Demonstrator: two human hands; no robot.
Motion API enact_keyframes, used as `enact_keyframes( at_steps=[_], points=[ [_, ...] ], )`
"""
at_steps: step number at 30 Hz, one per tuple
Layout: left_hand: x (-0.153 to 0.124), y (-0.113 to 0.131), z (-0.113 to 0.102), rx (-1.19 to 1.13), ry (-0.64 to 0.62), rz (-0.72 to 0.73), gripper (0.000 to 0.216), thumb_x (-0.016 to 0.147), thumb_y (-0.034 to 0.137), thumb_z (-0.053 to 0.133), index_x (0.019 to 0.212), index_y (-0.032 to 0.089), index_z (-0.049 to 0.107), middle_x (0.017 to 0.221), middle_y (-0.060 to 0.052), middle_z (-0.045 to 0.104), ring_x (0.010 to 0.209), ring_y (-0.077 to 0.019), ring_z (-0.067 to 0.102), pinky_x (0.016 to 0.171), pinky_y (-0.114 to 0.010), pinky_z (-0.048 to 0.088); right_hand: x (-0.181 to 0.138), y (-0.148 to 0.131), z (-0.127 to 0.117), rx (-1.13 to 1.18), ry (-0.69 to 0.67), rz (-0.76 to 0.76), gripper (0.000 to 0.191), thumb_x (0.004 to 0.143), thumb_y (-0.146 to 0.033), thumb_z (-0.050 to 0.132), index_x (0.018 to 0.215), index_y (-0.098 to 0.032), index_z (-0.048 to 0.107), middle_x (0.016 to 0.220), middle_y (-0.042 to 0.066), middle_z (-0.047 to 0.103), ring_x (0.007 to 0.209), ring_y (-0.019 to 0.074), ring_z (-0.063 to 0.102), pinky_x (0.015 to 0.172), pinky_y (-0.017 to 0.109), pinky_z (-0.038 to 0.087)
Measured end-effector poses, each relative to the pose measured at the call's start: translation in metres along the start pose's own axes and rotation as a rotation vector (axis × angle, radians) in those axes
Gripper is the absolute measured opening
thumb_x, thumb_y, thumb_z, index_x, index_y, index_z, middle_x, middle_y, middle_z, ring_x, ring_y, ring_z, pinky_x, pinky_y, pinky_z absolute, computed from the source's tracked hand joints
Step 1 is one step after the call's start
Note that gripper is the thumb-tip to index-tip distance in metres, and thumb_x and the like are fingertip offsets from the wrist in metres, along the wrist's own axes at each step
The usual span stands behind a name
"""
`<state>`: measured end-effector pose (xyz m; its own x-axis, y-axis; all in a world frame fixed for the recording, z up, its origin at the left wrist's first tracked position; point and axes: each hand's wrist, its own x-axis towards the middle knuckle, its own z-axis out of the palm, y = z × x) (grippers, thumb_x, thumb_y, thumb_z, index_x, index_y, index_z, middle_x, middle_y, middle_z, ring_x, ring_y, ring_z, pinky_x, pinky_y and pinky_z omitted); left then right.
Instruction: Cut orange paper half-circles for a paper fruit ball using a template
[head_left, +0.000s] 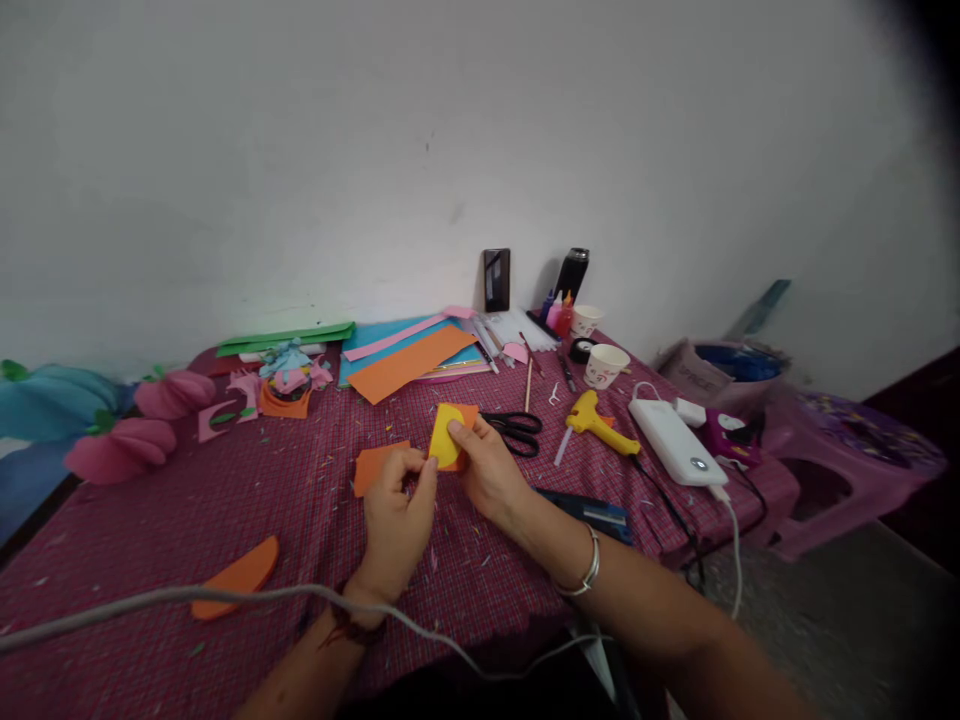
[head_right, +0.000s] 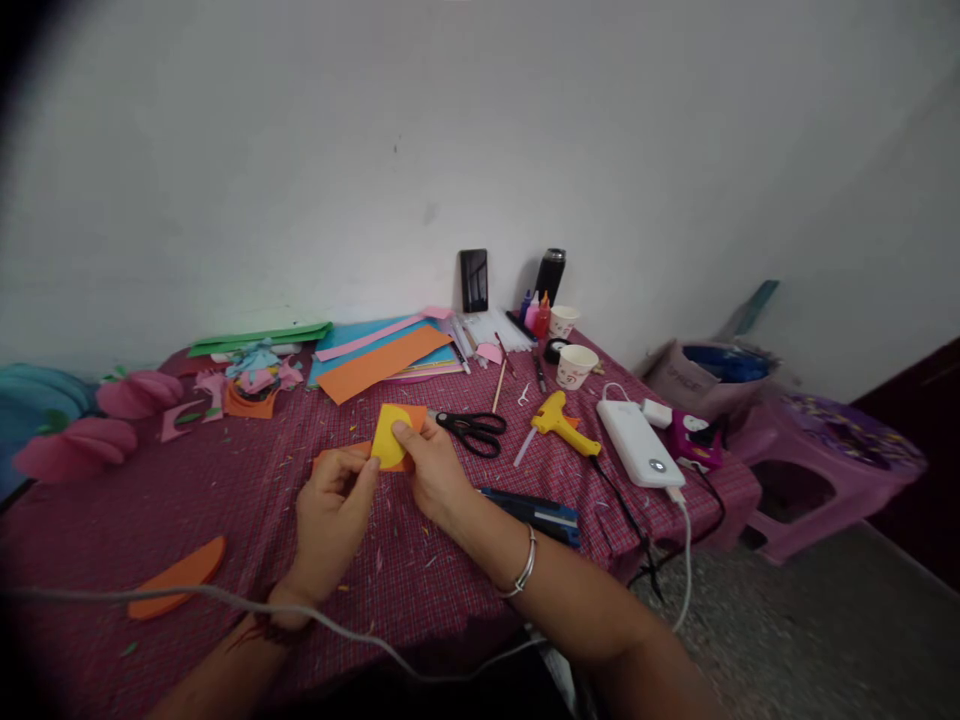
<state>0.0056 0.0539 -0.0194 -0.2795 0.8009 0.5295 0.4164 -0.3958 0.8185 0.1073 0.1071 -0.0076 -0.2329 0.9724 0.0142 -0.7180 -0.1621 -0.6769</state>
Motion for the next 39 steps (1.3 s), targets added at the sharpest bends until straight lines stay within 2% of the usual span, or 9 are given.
enact_keyframes(
  at_steps=[5, 7, 9, 14, 18, 21, 25, 30, 39],
  points=[
    [0.001, 0.003, 0.002, -0.193, 0.05, -0.228, 0.01, 0.077, 0.023, 0.064, 0.081, 0.019, 0.055, 0.072, 0.002, 0.059, 0.065, -0.0127, 0.055, 0.064, -0.025, 0.045, 0.0, 0.001, 0.0, -0.037, 0.009, -0.017, 0.03, 0.059, -0.032, 0.083, 0.08, -0.019, 0.065, 0.07, -0.003, 0.067, 0.059, 0.0097, 0.056, 0.06, 0.022, 0.046],
    [0.003, 0.004, 0.001, -0.276, 0.007, -0.329, 0.015, 0.076, 0.026, 0.066, 0.088, 0.018, 0.059, 0.07, 0.002, 0.06, 0.061, -0.0125, 0.055, 0.06, -0.024, 0.044, 0.001, 0.0, 0.0, -0.049, 0.017, -0.023, 0.031, 0.058, -0.032, 0.083, 0.079, -0.018, 0.065, 0.07, -0.003, 0.066, 0.059, 0.0097, 0.056, 0.059, 0.022, 0.046],
    [0.005, 0.003, 0.0, -0.308, -0.076, -0.373, 0.012, 0.077, 0.028, 0.065, 0.08, 0.017, 0.063, 0.065, 0.001, 0.059, 0.059, -0.0119, 0.053, 0.059, -0.023, 0.043, 0.001, -0.002, -0.002, -0.068, 0.014, -0.024, 0.031, 0.059, -0.033, 0.083, 0.078, -0.018, 0.064, 0.068, -0.004, 0.064, 0.057, 0.009, 0.054, 0.056, 0.021, 0.044],
    [0.011, -0.001, -0.008, -0.359, -0.25, -0.375, 0.02, 0.076, 0.028, 0.067, 0.062, 0.017, 0.058, 0.063, 0.002, 0.054, 0.061, -0.0111, 0.048, 0.061, -0.023, 0.04, 0.0, -0.01, -0.005, -0.184, -0.043, -0.044, 0.028, 0.064, -0.034, 0.08, 0.08, -0.017, 0.064, 0.067, -0.004, 0.061, 0.056, 0.008, 0.051, 0.055, 0.02, 0.042],
    [0.017, 0.002, -0.017, -0.307, -0.451, -0.358, 0.022, 0.078, 0.028, 0.064, 0.063, 0.018, 0.053, 0.062, 0.003, 0.049, 0.058, -0.0105, 0.044, 0.057, -0.023, 0.038, -0.004, -0.018, -0.003, -0.316, -0.117, -0.052, 0.029, 0.066, -0.037, 0.078, 0.081, -0.017, 0.064, 0.07, -0.003, 0.062, 0.058, 0.0085, 0.051, 0.056, 0.02, 0.042],
    [0.019, 0.008, -0.021, -0.224, -0.529, -0.319, 0.014, 0.079, 0.028, 0.061, 0.071, 0.018, 0.057, 0.066, 0.002, 0.053, 0.06, -0.0115, 0.047, 0.058, -0.024, 0.039, -0.006, -0.022, -0.001, -0.399, -0.167, -0.039, 0.03, 0.065, -0.04, 0.078, 0.078, -0.017, 0.063, 0.069, -0.003, 0.061, 0.058, 0.0094, 0.05, 0.055, 0.021, 0.041],
    [0.019, 0.013, -0.02, -0.155, -0.51, -0.209, 0.018, 0.085, 0.032, 0.053, 0.079, 0.017, 0.061, 0.074, -0.001, 0.06, 0.067, -0.0142, 0.053, 0.062, -0.026, 0.043, -0.008, -0.023, -0.001, -0.472, -0.212, -0.041, 0.029, 0.067, -0.04, 0.076, 0.08, -0.017, 0.063, 0.07, -0.003, 0.06, 0.058, 0.0091, 0.049, 0.056, 0.021, 0.041],
    [0.015, 0.014, -0.018, -0.008, -0.419, -0.108, 0.036, 0.091, 0.036, 0.043, 0.059, 0.02, 0.045, 0.055, 0.004, 0.042, 0.05, -0.0109, 0.038, 0.048, -0.024, 0.032, -0.009, -0.019, -0.003, -0.482, -0.235, 0.006, 0.03, 0.07, -0.041, 0.075, 0.081, -0.017, 0.062, 0.07, -0.003, 0.06, 0.057, 0.0084, 0.051, 0.055, 0.021, 0.042],
    [0.012, 0.016, -0.017, 0.08, -0.357, -0.021, 0.037, 0.09, 0.03, 0.042, 0.055, 0.021, 0.032, 0.052, 0.005, 0.034, 0.047, -0.0102, 0.032, 0.046, -0.025, 0.026, -0.012, -0.015, -0.001, -0.38, -0.212, 0.041, 0.029, 0.067, -0.04, 0.078, 0.079, -0.018, 0.063, 0.068, -0.004, 0.062, 0.055, 0.008, 0.053, 0.054, 0.02, 0.043]
  ],
)
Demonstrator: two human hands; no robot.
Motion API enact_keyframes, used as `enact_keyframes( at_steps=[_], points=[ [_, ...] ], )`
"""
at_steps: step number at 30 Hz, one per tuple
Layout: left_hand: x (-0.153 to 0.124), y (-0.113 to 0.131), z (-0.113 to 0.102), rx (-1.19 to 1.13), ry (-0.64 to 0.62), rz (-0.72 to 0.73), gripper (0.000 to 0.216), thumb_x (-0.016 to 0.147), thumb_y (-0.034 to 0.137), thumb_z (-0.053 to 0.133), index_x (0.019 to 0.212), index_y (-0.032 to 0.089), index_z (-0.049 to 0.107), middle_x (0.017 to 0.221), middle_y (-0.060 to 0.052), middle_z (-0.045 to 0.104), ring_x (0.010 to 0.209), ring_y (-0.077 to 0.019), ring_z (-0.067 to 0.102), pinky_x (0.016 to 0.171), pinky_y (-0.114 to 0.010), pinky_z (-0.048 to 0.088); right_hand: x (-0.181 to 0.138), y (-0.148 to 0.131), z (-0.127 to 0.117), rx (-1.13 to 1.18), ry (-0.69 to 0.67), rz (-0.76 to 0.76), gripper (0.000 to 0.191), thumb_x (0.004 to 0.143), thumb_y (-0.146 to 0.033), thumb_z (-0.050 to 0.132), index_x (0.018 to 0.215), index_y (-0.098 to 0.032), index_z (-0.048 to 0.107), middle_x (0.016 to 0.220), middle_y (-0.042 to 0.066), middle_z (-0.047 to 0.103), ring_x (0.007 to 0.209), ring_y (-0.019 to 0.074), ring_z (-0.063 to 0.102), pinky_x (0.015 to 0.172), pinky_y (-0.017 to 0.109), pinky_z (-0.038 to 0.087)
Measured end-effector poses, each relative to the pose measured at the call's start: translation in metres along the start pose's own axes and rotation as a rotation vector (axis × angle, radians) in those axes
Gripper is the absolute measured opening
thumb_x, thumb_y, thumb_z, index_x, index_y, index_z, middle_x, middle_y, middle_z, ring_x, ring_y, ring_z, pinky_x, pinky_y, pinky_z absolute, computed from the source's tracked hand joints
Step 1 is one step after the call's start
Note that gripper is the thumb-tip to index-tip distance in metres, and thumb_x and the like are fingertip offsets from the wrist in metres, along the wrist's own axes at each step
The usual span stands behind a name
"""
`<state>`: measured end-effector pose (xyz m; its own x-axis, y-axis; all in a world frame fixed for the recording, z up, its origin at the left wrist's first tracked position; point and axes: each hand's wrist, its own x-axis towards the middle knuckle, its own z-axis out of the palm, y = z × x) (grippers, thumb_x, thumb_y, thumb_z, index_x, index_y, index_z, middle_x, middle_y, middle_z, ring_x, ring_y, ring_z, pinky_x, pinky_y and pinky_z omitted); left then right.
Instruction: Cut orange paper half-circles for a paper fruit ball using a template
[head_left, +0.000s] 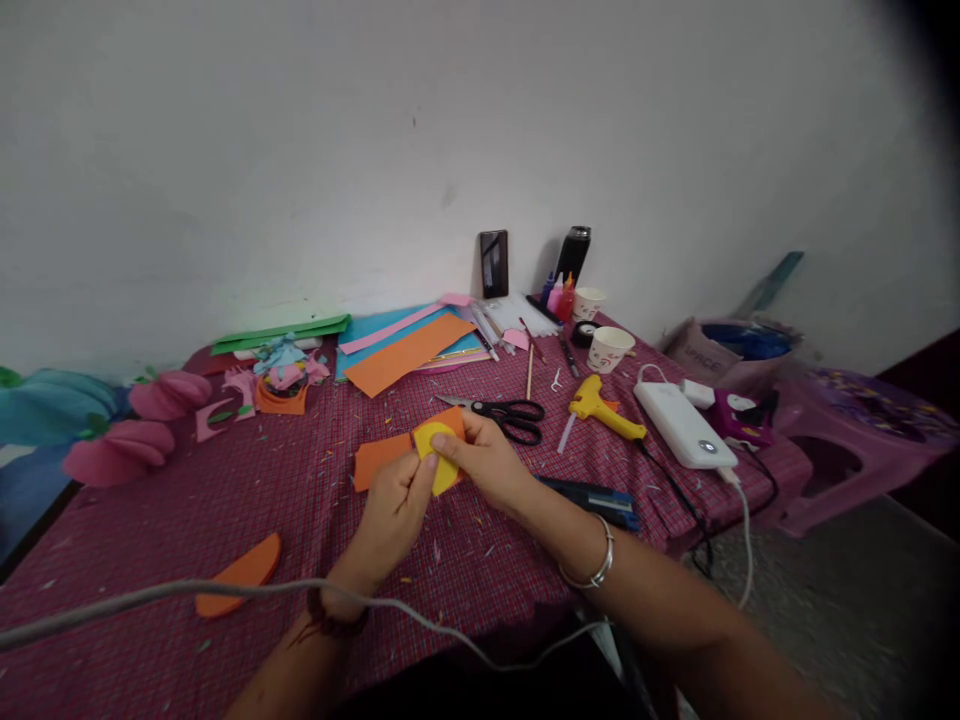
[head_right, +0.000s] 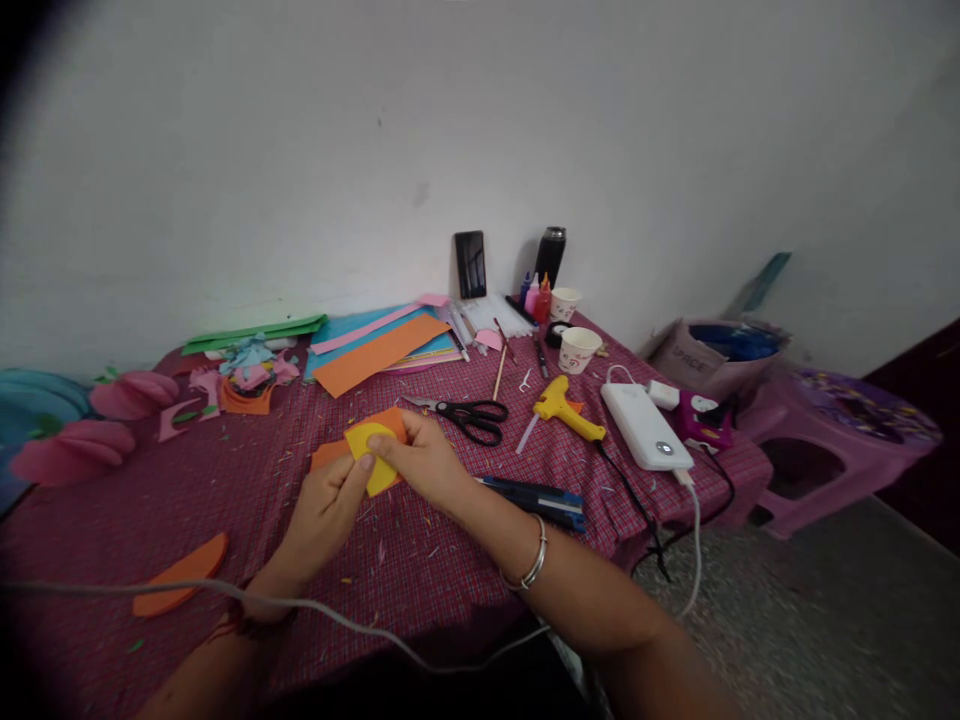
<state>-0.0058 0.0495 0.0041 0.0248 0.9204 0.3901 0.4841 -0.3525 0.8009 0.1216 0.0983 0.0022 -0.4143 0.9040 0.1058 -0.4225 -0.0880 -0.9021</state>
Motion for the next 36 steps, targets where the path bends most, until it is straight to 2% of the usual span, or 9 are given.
enact_keyframes(
  at_steps=[6, 11, 17, 20, 24, 29, 32, 36],
  points=[
    [0.0, -0.001, -0.006, -0.042, 0.043, 0.042, 0.038, 0.084, 0.028, 0.051, 0.053, 0.02, 0.031, 0.05, 0.006, 0.03, 0.046, -0.0092, 0.029, 0.046, -0.024, 0.024, 0.0, -0.001, 0.0, 0.06, -0.052, 0.028, 0.032, 0.064, -0.041, 0.08, 0.079, -0.017, 0.065, 0.068, -0.003, 0.064, 0.056, 0.0081, 0.054, 0.055, 0.02, 0.044],
    [0.001, -0.006, -0.017, -0.155, 0.119, 0.008, 0.028, 0.081, 0.031, 0.056, 0.059, 0.019, 0.045, 0.058, 0.004, 0.043, 0.054, -0.0104, 0.039, 0.051, -0.023, 0.033, 0.0, 0.001, -0.001, -0.001, -0.149, 0.046, 0.03, 0.066, -0.041, 0.079, 0.078, -0.017, 0.065, 0.066, -0.003, 0.063, 0.055, 0.0075, 0.052, 0.053, 0.019, 0.042],
    [0.001, -0.004, -0.024, -0.169, 0.086, 0.06, 0.027, 0.083, 0.027, 0.056, 0.059, 0.019, 0.049, 0.058, 0.004, 0.044, 0.055, -0.0104, 0.04, 0.053, -0.023, 0.034, -0.003, -0.002, -0.001, -0.059, -0.214, 0.046, 0.029, 0.07, -0.042, 0.076, 0.078, -0.017, 0.064, 0.066, -0.003, 0.061, 0.055, 0.0072, 0.052, 0.053, 0.02, 0.041],
    [0.0, -0.004, -0.023, -0.122, 0.097, 0.051, 0.029, 0.084, 0.027, 0.056, 0.057, 0.019, 0.048, 0.057, 0.004, 0.043, 0.055, -0.0104, 0.039, 0.053, -0.023, 0.033, -0.002, -0.001, -0.002, -0.063, -0.204, 0.042, 0.03, 0.069, -0.042, 0.076, 0.078, -0.017, 0.064, 0.066, -0.003, 0.062, 0.055, 0.0076, 0.052, 0.053, 0.019, 0.041],
    [0.004, -0.005, -0.017, -0.071, 0.131, -0.071, 0.027, 0.082, 0.031, 0.058, 0.059, 0.018, 0.051, 0.057, 0.004, 0.046, 0.054, -0.0107, 0.041, 0.051, -0.023, 0.032, 0.003, 0.005, -0.005, -0.052, -0.153, 0.071, 0.029, 0.067, -0.04, 0.078, 0.078, -0.017, 0.065, 0.065, -0.004, 0.063, 0.054, 0.0077, 0.053, 0.052, 0.019, 0.04],
    [0.008, -0.007, -0.008, -0.184, -0.077, -0.191, 0.033, 0.084, 0.04, 0.054, 0.06, 0.017, 0.056, 0.056, 0.002, 0.05, 0.051, -0.0107, 0.044, 0.047, -0.022, 0.034, 0.008, 0.009, -0.007, 0.021, -0.115, 0.192, 0.028, 0.063, -0.036, 0.081, 0.077, -0.016, 0.067, 0.064, -0.003, 0.065, 0.057, 0.0088, 0.056, 0.056, 0.02, 0.043],
    [0.007, -0.01, -0.006, -0.2, -0.06, -0.239, 0.04, 0.086, 0.045, 0.052, 0.058, 0.017, 0.053, 0.051, 0.004, 0.044, 0.047, -0.0097, 0.038, 0.044, -0.023, 0.03, 0.009, 0.011, -0.007, 0.082, -0.102, 0.266, 0.028, 0.06, -0.032, 0.083, 0.077, -0.014, 0.068, 0.062, -0.003, 0.065, 0.057, 0.0088, 0.058, 0.057, 0.019, 0.044],
    [0.007, -0.015, -0.003, -0.339, -0.027, -0.356, 0.038, 0.082, 0.05, 0.056, 0.063, 0.016, 0.057, 0.057, 0.002, 0.052, 0.051, -0.0108, 0.045, 0.049, -0.023, 0.036, 0.011, 0.015, -0.007, 0.168, -0.078, 0.306, 0.029, 0.06, -0.034, 0.083, 0.076, -0.014, 0.069, 0.064, -0.001, 0.066, 0.058, 0.0085, 0.059, 0.058, 0.019, 0.047]
  ],
)
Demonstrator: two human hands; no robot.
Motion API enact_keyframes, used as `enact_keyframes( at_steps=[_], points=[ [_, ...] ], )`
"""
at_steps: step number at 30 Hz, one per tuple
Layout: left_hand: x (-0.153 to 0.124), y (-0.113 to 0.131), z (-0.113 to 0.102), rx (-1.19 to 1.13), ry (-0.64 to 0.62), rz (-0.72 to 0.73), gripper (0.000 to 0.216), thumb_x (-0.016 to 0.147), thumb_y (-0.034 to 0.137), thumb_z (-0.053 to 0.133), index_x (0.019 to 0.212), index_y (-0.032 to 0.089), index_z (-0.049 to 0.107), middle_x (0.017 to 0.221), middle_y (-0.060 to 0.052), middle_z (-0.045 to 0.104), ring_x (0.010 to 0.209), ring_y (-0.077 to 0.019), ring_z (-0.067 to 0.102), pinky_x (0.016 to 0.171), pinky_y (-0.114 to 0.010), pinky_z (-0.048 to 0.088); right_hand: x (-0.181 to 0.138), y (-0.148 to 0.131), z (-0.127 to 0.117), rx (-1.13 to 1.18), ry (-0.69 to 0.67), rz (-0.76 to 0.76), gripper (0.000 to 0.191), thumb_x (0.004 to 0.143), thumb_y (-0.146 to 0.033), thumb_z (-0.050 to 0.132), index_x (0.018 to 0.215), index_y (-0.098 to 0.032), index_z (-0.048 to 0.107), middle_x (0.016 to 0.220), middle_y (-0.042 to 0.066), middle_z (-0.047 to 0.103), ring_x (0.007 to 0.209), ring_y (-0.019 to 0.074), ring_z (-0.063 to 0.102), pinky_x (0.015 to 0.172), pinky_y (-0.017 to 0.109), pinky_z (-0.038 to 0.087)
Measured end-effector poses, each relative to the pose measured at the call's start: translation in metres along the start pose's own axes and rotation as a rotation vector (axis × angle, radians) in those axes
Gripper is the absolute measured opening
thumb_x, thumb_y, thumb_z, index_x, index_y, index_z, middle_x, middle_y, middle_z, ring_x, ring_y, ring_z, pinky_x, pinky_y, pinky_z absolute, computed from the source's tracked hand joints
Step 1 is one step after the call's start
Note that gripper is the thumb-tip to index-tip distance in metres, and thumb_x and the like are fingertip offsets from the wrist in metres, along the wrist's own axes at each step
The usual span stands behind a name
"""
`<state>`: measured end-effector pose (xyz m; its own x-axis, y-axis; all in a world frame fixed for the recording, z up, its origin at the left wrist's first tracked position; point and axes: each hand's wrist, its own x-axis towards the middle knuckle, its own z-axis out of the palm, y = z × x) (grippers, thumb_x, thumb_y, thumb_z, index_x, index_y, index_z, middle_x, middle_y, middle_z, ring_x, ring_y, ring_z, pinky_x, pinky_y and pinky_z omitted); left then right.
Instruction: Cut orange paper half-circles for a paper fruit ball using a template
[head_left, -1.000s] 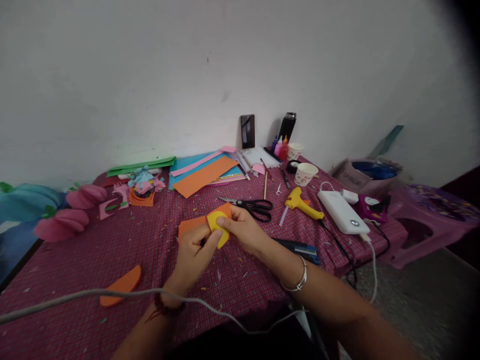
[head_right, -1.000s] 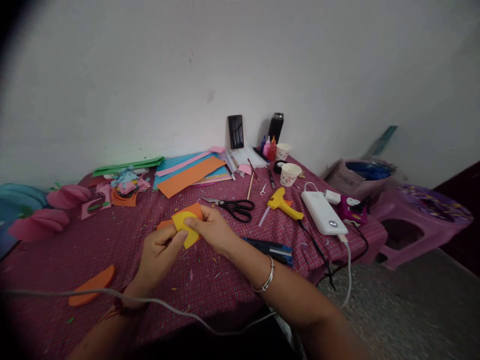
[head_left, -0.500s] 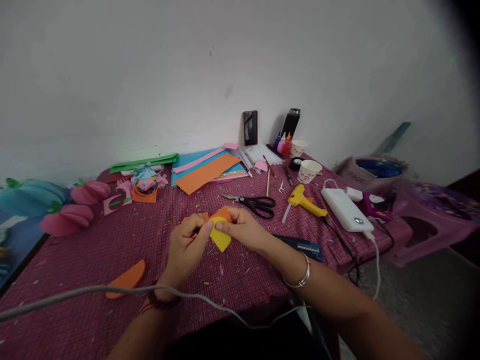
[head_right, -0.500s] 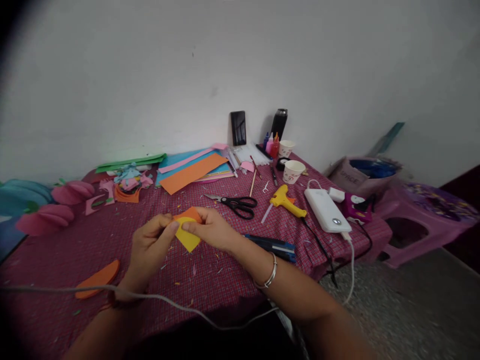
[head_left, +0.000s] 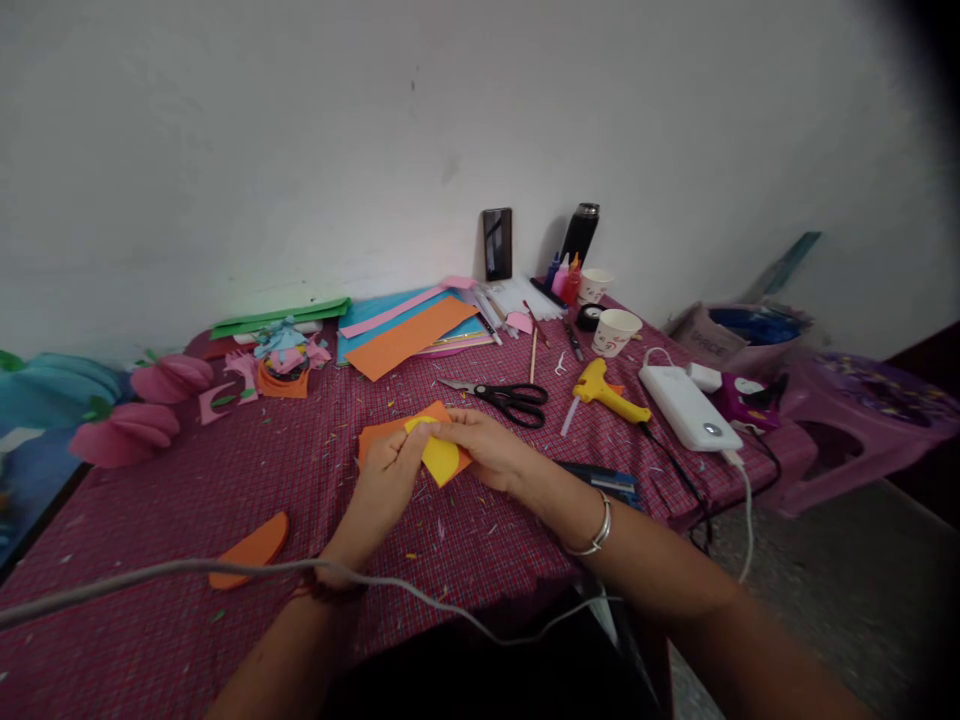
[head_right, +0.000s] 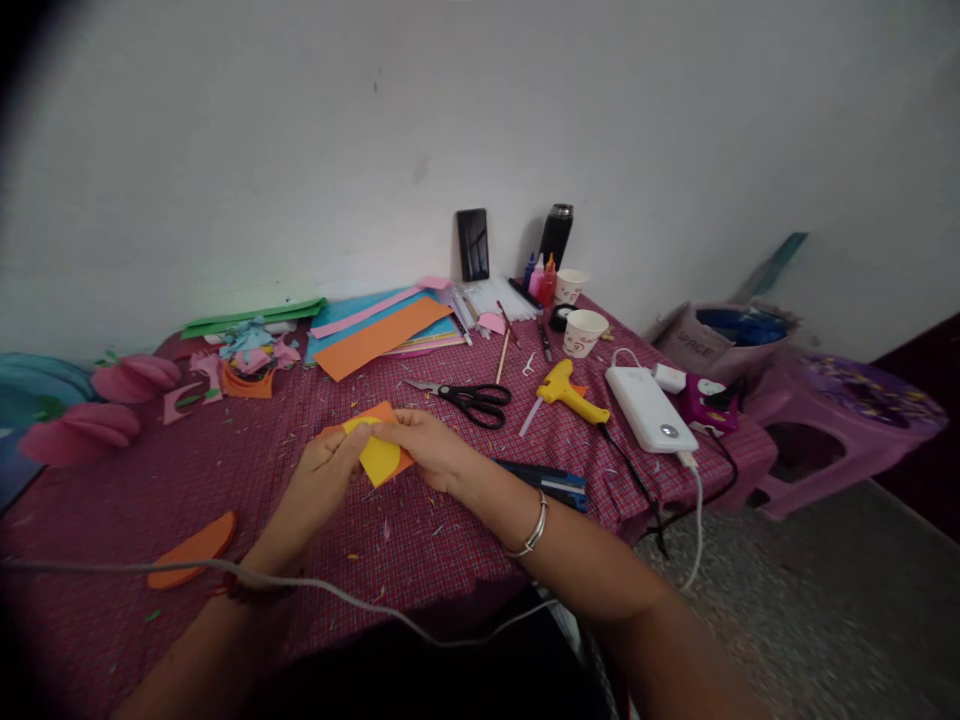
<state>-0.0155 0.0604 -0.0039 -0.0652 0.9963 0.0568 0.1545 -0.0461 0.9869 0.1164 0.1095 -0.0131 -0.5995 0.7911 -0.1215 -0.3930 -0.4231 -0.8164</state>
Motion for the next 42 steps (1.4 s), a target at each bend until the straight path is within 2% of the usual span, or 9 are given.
enact_keyframes(
  at_steps=[5, 11, 15, 21, 25, 29, 33, 38, 42],
  points=[
    [0.006, 0.0, 0.0, -0.281, 0.057, -0.123, 0.033, 0.075, 0.048, 0.063, 0.067, 0.016, 0.059, 0.05, 0.003, 0.049, 0.043, -0.0103, 0.043, 0.046, -0.024, 0.036, 0.0, 0.002, -0.003, -0.039, 0.024, 0.036, 0.035, 0.065, -0.046, 0.078, 0.073, -0.014, 0.067, 0.061, -0.001, 0.065, 0.049, 0.0081, 0.055, 0.046, 0.019, 0.045],
    [0.009, -0.001, -0.003, -0.239, 0.166, -0.118, 0.03, 0.079, 0.04, 0.056, 0.059, 0.019, 0.049, 0.043, 0.007, 0.038, 0.037, -0.0071, 0.027, 0.041, -0.023, 0.026, -0.004, 0.002, 0.0, -0.081, -0.015, 0.187, 0.033, 0.07, -0.043, 0.076, 0.072, -0.012, 0.065, 0.051, -0.002, 0.061, 0.042, 0.0063, 0.053, 0.043, 0.017, 0.043],
    [0.006, -0.003, -0.003, -0.086, 0.289, -0.029, 0.033, 0.083, 0.042, 0.052, 0.06, 0.018, 0.051, 0.052, 0.003, 0.047, 0.045, -0.0094, 0.038, 0.045, -0.023, 0.031, -0.004, 0.006, 0.006, -0.052, -0.009, 0.216, 0.029, 0.071, -0.038, 0.075, 0.069, -0.012, 0.063, 0.051, -0.003, 0.059, 0.042, 0.0051, 0.051, 0.044, 0.017, 0.043],
    [0.004, -0.001, -0.005, 0.275, 0.433, 0.069, 0.043, 0.086, 0.041, 0.046, 0.049, 0.02, 0.037, 0.046, 0.005, 0.034, 0.043, -0.0096, 0.031, 0.043, -0.024, 0.021, -0.006, 0.009, 0.014, -0.081, 0.038, 0.156, 0.028, 0.07, -0.035, 0.077, 0.064, -0.013, 0.061, 0.047, -0.005, 0.055, 0.04, 0.0036, 0.045, 0.043, 0.016, 0.037],
    [0.002, 0.001, -0.004, 0.326, 0.473, 0.097, 0.045, 0.087, 0.038, 0.046, 0.047, 0.02, 0.035, 0.045, 0.005, 0.032, 0.043, -0.0093, 0.03, 0.043, -0.025, 0.021, -0.006, 0.009, 0.014, -0.112, 0.073, 0.139, 0.026, 0.069, -0.034, 0.076, 0.065, -0.013, 0.06, 0.048, -0.005, 0.054, 0.041, 0.0042, 0.045, 0.044, 0.017, 0.035],
    [0.002, 0.002, -0.003, 0.102, 0.419, 0.067, 0.039, 0.084, 0.04, 0.053, 0.052, 0.018, 0.046, 0.05, 0.004, 0.042, 0.046, -0.0093, 0.037, 0.045, -0.023, 0.027, -0.003, 0.008, 0.01, -0.271, 0.079, 0.003, 0.022, 0.073, -0.031, 0.07, 0.065, -0.014, 0.057, 0.05, -0.005, 0.053, 0.044, 0.0053, 0.043, 0.046, 0.02, 0.032],
    [0.006, 0.006, -0.015, -0.15, 0.241, 0.019, 0.024, 0.071, 0.034, 0.07, 0.06, 0.016, 0.058, 0.049, 0.006, 0.046, 0.045, -0.0074, 0.037, 0.044, -0.02, 0.028, -0.001, -0.003, 0.0, -0.673, 0.081, -0.186, 0.023, 0.078, -0.028, 0.063, 0.062, -0.016, 0.052, 0.053, -0.007, 0.045, 0.047, 0.006, 0.037, 0.047, 0.021, 0.027],
    [0.009, 0.013, -0.044, 0.054, -0.148, -0.126, 0.025, 0.06, 0.025, 0.079, 0.082, 0.016, 0.075, 0.073, -0.002, 0.069, 0.057, -0.0114, 0.056, 0.052, -0.021, 0.04, -0.009, -0.023, -0.011, -1.169, -0.146, -0.294, 0.017, 0.078, -0.018, 0.059, 0.063, -0.015, 0.051, 0.056, -0.007, 0.043, 0.051, 0.0062, 0.036, 0.05, 0.022, 0.022],
    [0.008, 0.011, -0.044, -0.103, -0.153, -0.198, 0.027, 0.059, 0.024, 0.081, 0.085, 0.016, 0.076, 0.079, -0.004, 0.073, 0.062, -0.0133, 0.061, 0.057, -0.021, 0.046, -0.012, -0.033, -0.012, -1.022, -0.184, -0.333, 0.021, 0.079, -0.027, 0.061, 0.065, -0.017, 0.049, 0.059, -0.006, 0.042, 0.054, 0.0074, 0.037, 0.052, 0.022, 0.026]
  ],
)
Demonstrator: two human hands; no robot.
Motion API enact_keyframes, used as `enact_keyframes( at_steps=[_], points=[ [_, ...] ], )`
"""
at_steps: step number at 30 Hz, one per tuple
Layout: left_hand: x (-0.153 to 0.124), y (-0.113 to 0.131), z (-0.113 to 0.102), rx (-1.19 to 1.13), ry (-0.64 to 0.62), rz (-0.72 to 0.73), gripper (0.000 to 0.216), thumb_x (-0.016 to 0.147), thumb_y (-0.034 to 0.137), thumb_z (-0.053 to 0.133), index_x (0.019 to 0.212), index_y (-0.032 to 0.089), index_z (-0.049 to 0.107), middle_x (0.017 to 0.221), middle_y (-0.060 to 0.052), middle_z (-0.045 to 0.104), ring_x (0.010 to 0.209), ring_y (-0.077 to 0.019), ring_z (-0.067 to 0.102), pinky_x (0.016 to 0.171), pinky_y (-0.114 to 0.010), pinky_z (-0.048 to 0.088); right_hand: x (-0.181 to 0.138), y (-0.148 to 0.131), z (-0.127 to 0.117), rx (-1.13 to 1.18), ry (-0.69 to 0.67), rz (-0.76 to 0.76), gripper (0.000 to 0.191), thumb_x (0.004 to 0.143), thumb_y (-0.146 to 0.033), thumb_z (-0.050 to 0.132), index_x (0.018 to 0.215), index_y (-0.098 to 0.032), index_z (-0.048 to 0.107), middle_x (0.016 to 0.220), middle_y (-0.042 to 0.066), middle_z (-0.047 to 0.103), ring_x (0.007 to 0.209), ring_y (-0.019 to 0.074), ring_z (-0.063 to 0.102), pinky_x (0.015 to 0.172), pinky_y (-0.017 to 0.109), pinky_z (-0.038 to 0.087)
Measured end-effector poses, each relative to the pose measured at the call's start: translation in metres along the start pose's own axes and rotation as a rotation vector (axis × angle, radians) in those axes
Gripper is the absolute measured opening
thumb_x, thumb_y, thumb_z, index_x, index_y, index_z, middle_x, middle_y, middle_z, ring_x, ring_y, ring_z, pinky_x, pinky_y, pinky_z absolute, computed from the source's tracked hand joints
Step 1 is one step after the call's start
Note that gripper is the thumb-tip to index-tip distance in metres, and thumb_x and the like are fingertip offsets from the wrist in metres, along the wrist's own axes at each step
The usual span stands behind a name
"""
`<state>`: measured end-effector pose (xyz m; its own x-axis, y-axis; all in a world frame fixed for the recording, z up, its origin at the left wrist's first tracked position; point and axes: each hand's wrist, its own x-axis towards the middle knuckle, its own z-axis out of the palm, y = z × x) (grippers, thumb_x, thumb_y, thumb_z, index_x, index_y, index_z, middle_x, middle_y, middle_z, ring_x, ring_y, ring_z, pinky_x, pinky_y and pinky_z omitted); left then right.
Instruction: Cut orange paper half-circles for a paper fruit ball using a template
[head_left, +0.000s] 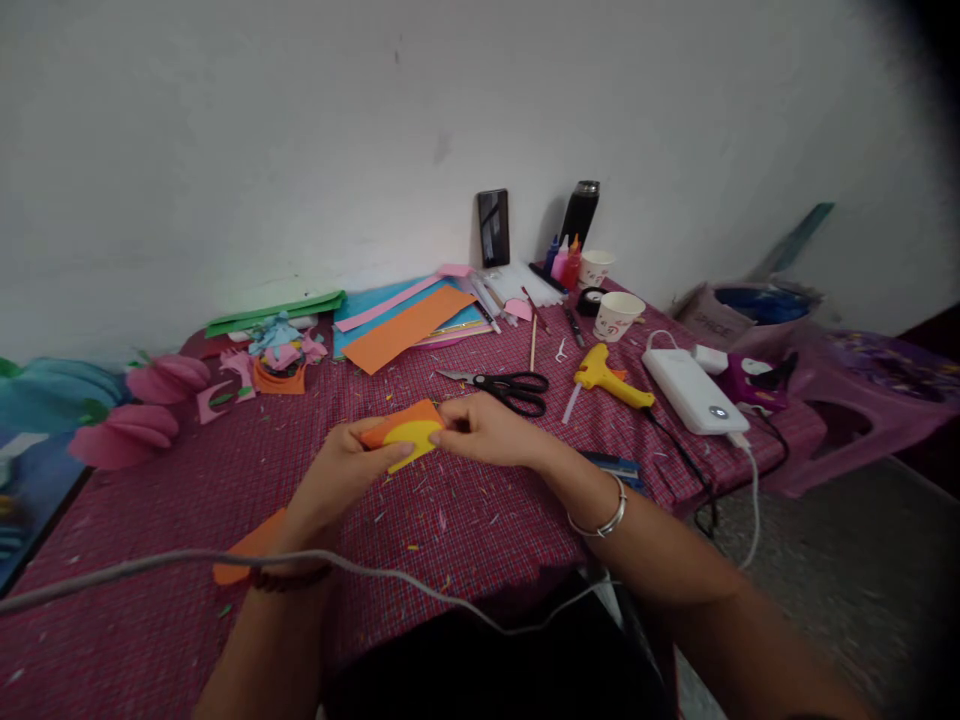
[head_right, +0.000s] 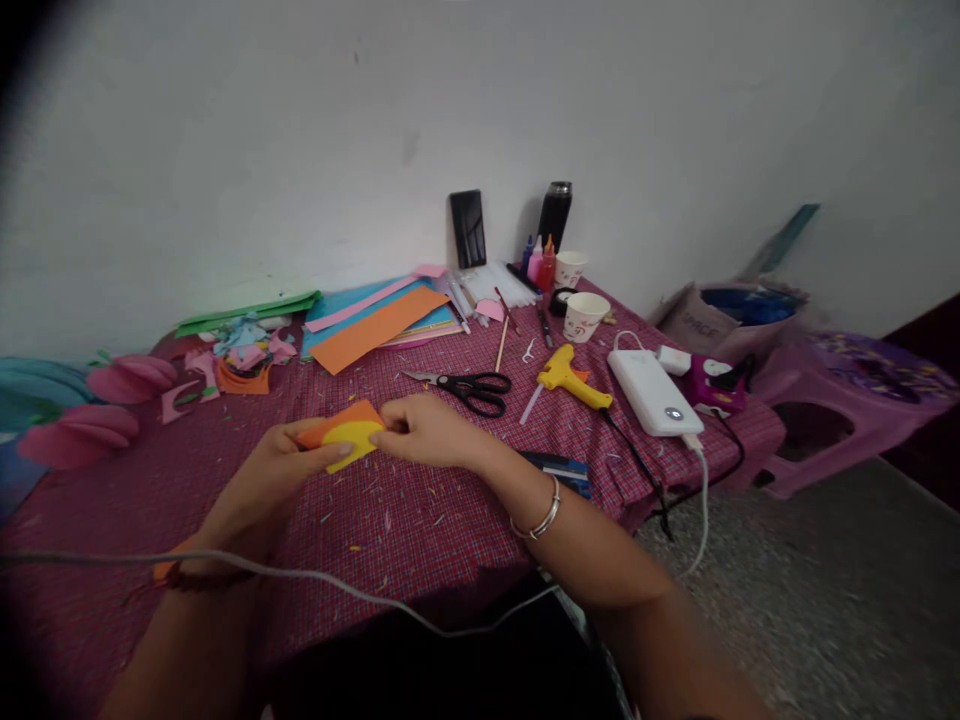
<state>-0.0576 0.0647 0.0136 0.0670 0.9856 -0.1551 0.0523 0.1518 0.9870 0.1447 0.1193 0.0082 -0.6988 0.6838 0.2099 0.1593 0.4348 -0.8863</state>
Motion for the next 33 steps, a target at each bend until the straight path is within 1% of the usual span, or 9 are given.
enact_keyframes(
  at_steps=[4, 6, 9, 14, 19, 22, 24, 28, 33],
  points=[
    [0.002, -0.01, 0.019, -0.576, 0.072, 0.037, 0.02, 0.057, 0.019, 0.081, 0.076, 0.018, 0.073, 0.082, -0.001, 0.073, 0.072, -0.0128, 0.065, 0.069, -0.022, 0.051, 0.002, -0.005, 0.007, 0.502, 0.119, -0.109, 0.034, 0.077, -0.047, 0.066, 0.089, -0.018, 0.054, 0.076, -0.002, 0.053, 0.067, 0.011, 0.05, 0.064, 0.026, 0.04],
    [0.002, -0.017, 0.027, -0.739, 0.076, 0.043, 0.018, 0.059, 0.018, 0.079, 0.075, 0.019, 0.072, 0.082, 0.0, 0.073, 0.073, -0.0125, 0.066, 0.072, -0.023, 0.052, 0.002, -0.008, 0.015, 0.62, 0.124, -0.125, 0.042, 0.072, -0.048, 0.072, 0.095, -0.02, 0.052, 0.082, 0.0, 0.057, 0.073, 0.0128, 0.055, 0.068, 0.028, 0.044],
    [0.003, -0.024, 0.032, -0.829, -0.012, -0.004, 0.016, 0.064, 0.018, 0.074, 0.08, 0.019, 0.072, 0.088, -0.002, 0.073, 0.082, -0.016, 0.067, 0.077, -0.028, 0.053, 0.001, -0.01, 0.024, 0.658, 0.184, -0.164, 0.05, 0.067, -0.04, 0.078, 0.105, -0.022, 0.051, 0.086, -0.001, 0.056, 0.073, 0.0124, 0.055, 0.066, 0.027, 0.046],
    [0.001, -0.022, 0.037, -0.811, -0.098, 0.007, 0.022, 0.064, 0.02, 0.068, 0.085, 0.019, 0.073, 0.093, -0.005, 0.073, 0.088, -0.0192, 0.067, 0.078, -0.029, 0.054, -0.003, -0.015, 0.022, 0.457, 0.237, -0.266, 0.054, 0.068, -0.028, 0.078, 0.116, -0.023, 0.054, 0.085, -0.002, 0.054, 0.073, 0.012, 0.05, 0.067, 0.027, 0.043],
    [-0.004, -0.011, 0.047, -0.775, -0.069, -0.045, 0.015, 0.059, 0.021, 0.07, 0.074, 0.019, 0.072, 0.078, -0.003, 0.071, 0.076, -0.0159, 0.065, 0.066, -0.023, 0.055, -0.006, -0.024, 0.017, 0.282, 0.185, -0.321, 0.033, 0.072, -0.027, 0.076, 0.102, -0.022, 0.065, 0.08, -0.003, 0.053, 0.071, 0.0115, 0.046, 0.066, 0.026, 0.039],
    [-0.006, -0.01, 0.051, -0.748, 0.014, -0.051, 0.014, 0.054, 0.021, 0.073, 0.067, 0.021, 0.069, 0.077, -0.003, 0.07, 0.075, -0.0173, 0.064, 0.065, -0.024, 0.056, -0.006, -0.027, 0.018, 0.278, 0.194, -0.29, 0.021, 0.072, -0.024, 0.076, 0.091, -0.02, 0.066, 0.076, -0.003, 0.055, 0.066, 0.0106, 0.045, 0.063, 0.025, 0.038],
    [-0.005, -0.012, 0.052, -0.707, 0.042, -0.051, 0.018, 0.053, 0.023, 0.074, 0.069, 0.022, 0.068, 0.081, -0.004, 0.071, 0.08, -0.02, 0.066, 0.066, -0.026, 0.057, -0.006, -0.029, 0.018, 0.303, 0.2, -0.253, 0.019, 0.072, -0.024, 0.076, 0.088, -0.02, 0.066, 0.075, -0.003, 0.056, 0.064, 0.0098, 0.045, 0.06, 0.024, 0.036],
    [-0.005, -0.015, 0.052, -0.669, 0.005, -0.023, 0.024, 0.056, 0.028, 0.076, 0.078, 0.023, 0.069, 0.086, -0.004, 0.071, 0.086, -0.0215, 0.066, 0.07, -0.027, 0.057, -0.006, -0.03, 0.016, 0.361, 0.179, -0.285, 0.014, 0.072, -0.02, 0.075, 0.082, -0.018, 0.066, 0.072, -0.004, 0.055, 0.063, 0.0089, 0.046, 0.06, 0.023, 0.036],
    [-0.005, -0.018, 0.052, -0.695, 0.003, -0.048, 0.022, 0.054, 0.026, 0.076, 0.075, 0.02, 0.071, 0.083, -0.004, 0.072, 0.075, -0.0184, 0.066, 0.071, -0.027, 0.057, -0.009, -0.029, 0.014, 0.365, 0.212, -0.364, 0.009, 0.076, -0.024, 0.071, 0.08, -0.017, 0.066, 0.073, -0.003, 0.057, 0.065, 0.0099, 0.049, 0.06, 0.024, 0.037]
  ],
)
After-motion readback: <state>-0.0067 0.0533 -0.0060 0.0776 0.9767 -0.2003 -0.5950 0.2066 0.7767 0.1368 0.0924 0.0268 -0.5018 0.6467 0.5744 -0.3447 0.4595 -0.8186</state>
